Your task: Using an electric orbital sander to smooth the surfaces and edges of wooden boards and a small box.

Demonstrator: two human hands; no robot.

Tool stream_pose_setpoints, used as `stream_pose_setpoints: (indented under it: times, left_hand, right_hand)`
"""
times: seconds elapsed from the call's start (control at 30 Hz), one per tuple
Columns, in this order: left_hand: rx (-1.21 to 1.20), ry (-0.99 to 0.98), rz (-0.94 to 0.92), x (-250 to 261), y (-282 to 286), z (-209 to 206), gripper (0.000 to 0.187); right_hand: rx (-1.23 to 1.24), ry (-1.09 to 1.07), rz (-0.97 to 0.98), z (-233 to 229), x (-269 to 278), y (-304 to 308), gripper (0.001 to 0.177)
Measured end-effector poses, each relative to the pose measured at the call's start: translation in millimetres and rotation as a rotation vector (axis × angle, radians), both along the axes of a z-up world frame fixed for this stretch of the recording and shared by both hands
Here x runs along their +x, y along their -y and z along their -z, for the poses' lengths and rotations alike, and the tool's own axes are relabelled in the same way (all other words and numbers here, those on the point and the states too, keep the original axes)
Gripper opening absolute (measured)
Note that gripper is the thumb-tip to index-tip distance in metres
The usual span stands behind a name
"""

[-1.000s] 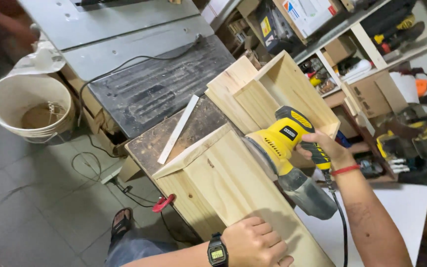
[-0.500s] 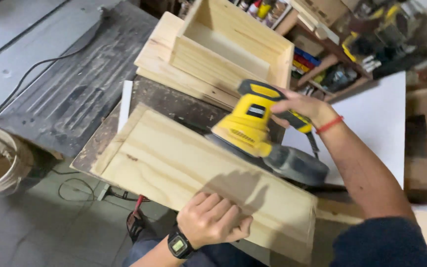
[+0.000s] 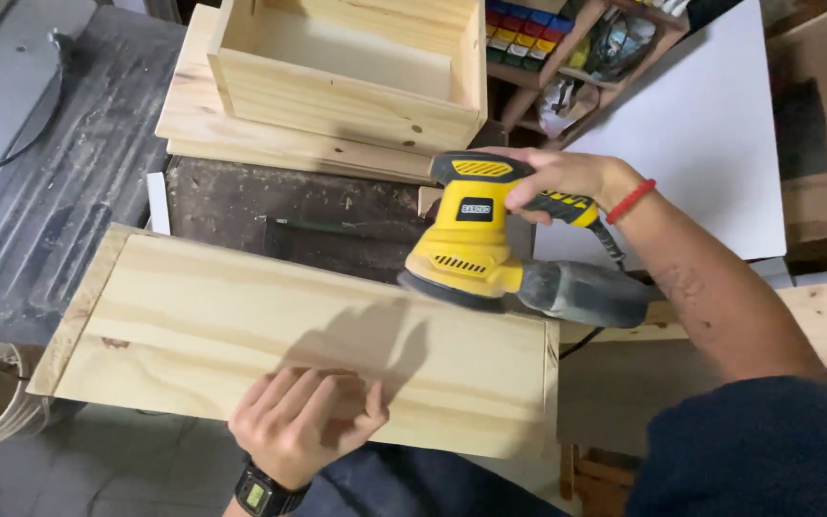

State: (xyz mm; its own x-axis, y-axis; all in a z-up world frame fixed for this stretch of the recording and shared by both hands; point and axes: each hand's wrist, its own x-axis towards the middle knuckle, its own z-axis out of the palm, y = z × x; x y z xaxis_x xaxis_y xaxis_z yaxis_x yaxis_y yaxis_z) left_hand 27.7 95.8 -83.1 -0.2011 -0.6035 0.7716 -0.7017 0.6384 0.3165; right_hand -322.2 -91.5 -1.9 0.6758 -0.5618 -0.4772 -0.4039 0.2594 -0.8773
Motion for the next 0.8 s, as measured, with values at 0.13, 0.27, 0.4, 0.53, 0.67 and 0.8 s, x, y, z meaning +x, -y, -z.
stream_pose_setpoints:
  times: [0.13, 0.27, 0.4, 0.53, 0.67, 0.8]
  left_hand:
    - [0.004, 0.003, 0.001, 1.2, -0.4, -3.9, 0.027]
    - [0.020, -0.012, -0.004, 0.5, 0.1, -6.5, 0.027]
    - [-0.004, -0.024, 0.018, 1.6, 2.5, 1.0, 0.025]
    - [0.036, 0.007, 0.008, 1.6, -1.4, -4.0, 0.024]
    - [-0.022, -0.025, 0.068, 2.4, 0.3, 0.5, 0.028]
    - [-0.079, -0.009, 0.136, 5.0, -0.3, -4.8, 0.033]
  right_hand:
    - [0.031, -0.023, 0.020, -0.2, -40.3, -17.7, 0.086]
    - [0.026, -0.033, 0.016, -8.8, -68.7, -32.7, 0.087]
    - [0.031, 0.041, 0.010, -10.0, -89.1, -43.6, 0.086]
    - [-0.104, -0.024, -0.030, -35.7, -67.5, -56.8, 0.087]
    - [-0.452, -0.195, -0.105, -68.4, -20.2, -73.4, 0.089]
    - [-0.683, -0.227, -0.117, -83.1, 34.6, -93.5, 0.093]
